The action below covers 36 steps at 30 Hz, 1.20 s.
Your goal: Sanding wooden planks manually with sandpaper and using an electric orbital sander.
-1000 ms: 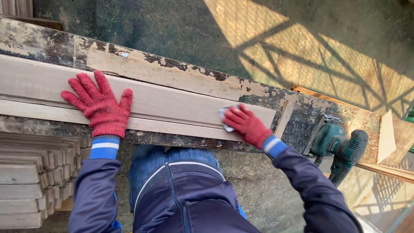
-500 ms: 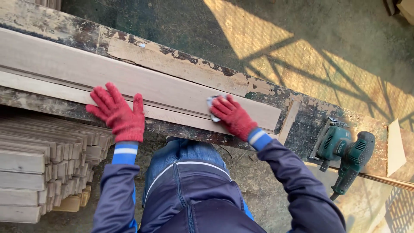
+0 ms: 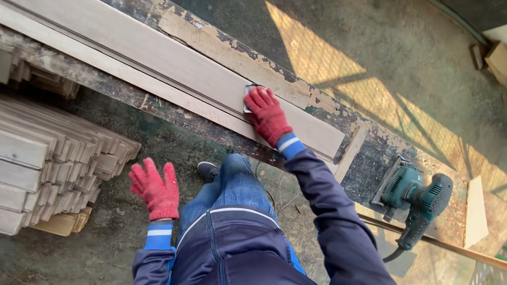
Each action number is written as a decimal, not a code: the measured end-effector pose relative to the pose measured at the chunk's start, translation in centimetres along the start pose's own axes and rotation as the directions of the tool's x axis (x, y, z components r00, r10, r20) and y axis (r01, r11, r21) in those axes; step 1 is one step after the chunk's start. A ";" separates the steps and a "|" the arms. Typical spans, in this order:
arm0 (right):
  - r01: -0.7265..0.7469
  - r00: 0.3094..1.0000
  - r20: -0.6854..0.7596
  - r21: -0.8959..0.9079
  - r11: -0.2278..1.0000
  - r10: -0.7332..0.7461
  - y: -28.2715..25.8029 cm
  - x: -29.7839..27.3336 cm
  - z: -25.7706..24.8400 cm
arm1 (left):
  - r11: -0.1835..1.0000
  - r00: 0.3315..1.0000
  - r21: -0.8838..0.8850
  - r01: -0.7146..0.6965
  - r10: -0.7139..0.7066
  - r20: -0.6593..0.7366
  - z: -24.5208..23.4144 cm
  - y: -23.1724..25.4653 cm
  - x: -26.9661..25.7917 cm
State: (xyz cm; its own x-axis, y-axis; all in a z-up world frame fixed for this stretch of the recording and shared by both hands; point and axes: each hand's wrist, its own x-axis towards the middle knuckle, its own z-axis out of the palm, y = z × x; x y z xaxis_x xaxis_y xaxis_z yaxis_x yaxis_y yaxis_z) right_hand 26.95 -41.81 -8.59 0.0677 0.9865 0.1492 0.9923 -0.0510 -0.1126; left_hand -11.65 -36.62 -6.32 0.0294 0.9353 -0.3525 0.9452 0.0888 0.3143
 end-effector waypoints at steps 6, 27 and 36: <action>-0.099 0.995 0.027 0.070 0.993 0.097 3.2 -7.7 -2.1 | 0.994 1.000 -0.105 0.024 -0.023 0.006 -3.5 3.6 -0.5; -0.644 0.765 -0.091 -0.165 0.747 0.638 11.1 -29.1 -2.6 | 0.518 0.639 0.377 -0.768 0.656 0.402 3.7 28.9 3.9; -0.872 0.424 0.200 -0.173 0.458 0.883 10.3 -32.1 -5.6 | 0.659 0.746 0.350 -0.666 0.586 0.315 7.8 26.8 5.3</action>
State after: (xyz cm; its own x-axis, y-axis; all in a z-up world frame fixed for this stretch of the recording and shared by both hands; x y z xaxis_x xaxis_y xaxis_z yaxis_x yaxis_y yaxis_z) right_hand 35.53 -74.87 -9.01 0.8843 0.4047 -0.2328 0.4136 -0.9104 -0.0117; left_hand 16.40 -31.94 -6.59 0.6785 0.6422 -0.3567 0.7174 -0.6838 0.1336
